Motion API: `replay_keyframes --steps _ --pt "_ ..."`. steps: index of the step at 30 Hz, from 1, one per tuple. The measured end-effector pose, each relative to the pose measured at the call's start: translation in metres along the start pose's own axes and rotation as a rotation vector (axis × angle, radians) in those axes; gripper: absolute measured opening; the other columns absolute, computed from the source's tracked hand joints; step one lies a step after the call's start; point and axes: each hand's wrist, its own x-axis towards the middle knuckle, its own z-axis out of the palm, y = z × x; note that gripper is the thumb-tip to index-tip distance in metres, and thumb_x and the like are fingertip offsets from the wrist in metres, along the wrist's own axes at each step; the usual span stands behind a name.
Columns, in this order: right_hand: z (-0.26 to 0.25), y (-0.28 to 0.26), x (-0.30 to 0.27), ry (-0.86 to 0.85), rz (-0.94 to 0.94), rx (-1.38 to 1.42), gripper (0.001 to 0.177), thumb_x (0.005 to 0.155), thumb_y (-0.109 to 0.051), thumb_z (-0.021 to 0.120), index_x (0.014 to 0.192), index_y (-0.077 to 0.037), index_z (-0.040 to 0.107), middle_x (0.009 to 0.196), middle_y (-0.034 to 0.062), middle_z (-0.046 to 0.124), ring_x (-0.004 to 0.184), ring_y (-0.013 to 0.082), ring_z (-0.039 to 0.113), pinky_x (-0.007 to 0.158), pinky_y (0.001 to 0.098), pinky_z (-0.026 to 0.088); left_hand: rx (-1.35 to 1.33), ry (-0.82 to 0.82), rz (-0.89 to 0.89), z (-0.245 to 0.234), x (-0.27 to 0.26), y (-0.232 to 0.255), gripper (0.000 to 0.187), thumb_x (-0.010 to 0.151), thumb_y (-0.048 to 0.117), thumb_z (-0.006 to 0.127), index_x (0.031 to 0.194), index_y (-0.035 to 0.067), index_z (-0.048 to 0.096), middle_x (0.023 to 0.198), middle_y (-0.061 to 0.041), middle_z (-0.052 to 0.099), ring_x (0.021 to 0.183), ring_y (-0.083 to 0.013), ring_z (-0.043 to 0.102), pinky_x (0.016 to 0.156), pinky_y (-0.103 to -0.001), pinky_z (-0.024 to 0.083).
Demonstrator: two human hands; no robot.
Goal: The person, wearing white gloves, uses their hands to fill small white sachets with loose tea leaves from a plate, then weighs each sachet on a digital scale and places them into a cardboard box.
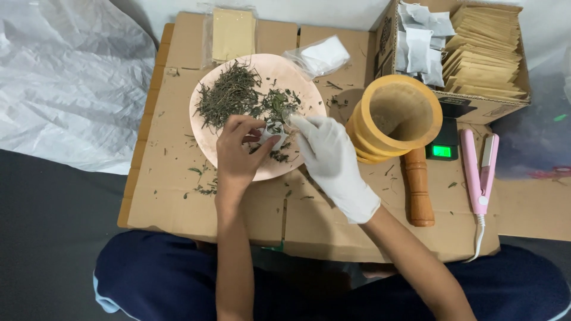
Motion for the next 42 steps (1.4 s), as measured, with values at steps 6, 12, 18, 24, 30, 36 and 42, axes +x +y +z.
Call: replay_keyframes --steps 6,12,18,24,30,36,42 --pt "0.032 0.008 0.028 0.08 -0.124 -0.115 0.015 0.104 -0.033 0.072 0.116 -0.025 0.071 0.096 -0.006 0.064 0.092 0.0185 0.068 0.087 0.0334 0.056 0.0 0.003 0.021 0.0 0.001 0.002 0.035 0.09 0.021 0.093 0.109 -0.003 0.076 0.105 -0.013 0.065 0.092 -0.0318 0.076 0.084 -0.04 0.069" --pt "0.038 0.014 0.032 0.065 -0.123 -0.018 0.01 0.099 -0.022 0.075 0.105 -0.019 0.067 0.091 0.0012 0.064 0.093 0.0284 0.068 0.088 0.041 0.058 -0.029 -0.008 0.02 -0.002 0.001 -0.001 0.027 0.092 0.017 0.091 0.109 0.001 0.076 0.105 -0.013 0.064 0.092 -0.0332 0.075 0.086 -0.042 0.07" --pt "0.031 0.002 0.055 -0.069 0.307 0.244 0.003 0.103 -0.034 0.072 0.105 -0.033 0.071 0.092 -0.0118 0.068 0.102 0.0188 0.067 0.094 0.0426 0.058 -0.033 -0.003 0.028 0.0 0.0 -0.002 0.025 0.095 0.016 0.088 0.11 0.002 0.074 0.106 -0.013 0.063 0.093 -0.0344 0.075 0.086 -0.043 0.07" --pt "-0.015 -0.026 0.084 -0.219 0.488 0.65 0.009 0.088 -0.027 0.081 0.096 -0.024 0.078 0.071 -0.0028 0.073 0.069 0.0089 0.068 0.065 0.0283 0.058 -0.059 -0.009 -0.033 -0.001 0.0 -0.002 0.028 0.092 0.015 0.09 0.11 0.0 0.075 0.108 -0.015 0.065 0.096 -0.0352 0.075 0.089 -0.043 0.069" --pt "-0.02 -0.027 0.094 -0.269 0.63 0.921 0.011 0.088 -0.012 0.075 0.097 -0.005 0.076 0.064 0.0122 0.07 0.052 0.0099 0.064 0.044 0.0214 0.054 -0.073 -0.019 -0.079 0.003 -0.001 -0.01 0.03 0.089 0.017 0.092 0.11 0.002 0.077 0.109 -0.013 0.066 0.098 -0.0313 0.075 0.091 -0.04 0.068" --pt "-0.019 -0.034 0.114 -0.262 0.461 0.853 0.013 0.091 -0.015 0.075 0.099 -0.006 0.078 0.08 0.0083 0.077 0.063 0.0082 0.072 0.059 0.0208 0.055 -0.069 -0.031 -0.091 -0.001 -0.002 0.0 0.028 0.093 0.019 0.089 0.112 0.002 0.076 0.11 -0.014 0.065 0.1 -0.0325 0.074 0.092 -0.042 0.069" --pt "0.011 -0.047 0.157 -0.338 0.426 0.534 0.027 0.099 -0.026 0.066 0.121 -0.024 0.081 0.099 -0.0071 0.084 0.075 0.0024 0.074 0.07 0.0195 0.059 -0.027 -0.041 -0.085 0.002 -0.001 -0.006 0.028 0.093 0.028 0.084 0.111 0.007 0.078 0.112 -0.003 0.064 0.088 -0.0212 0.071 0.081 -0.034 0.065"
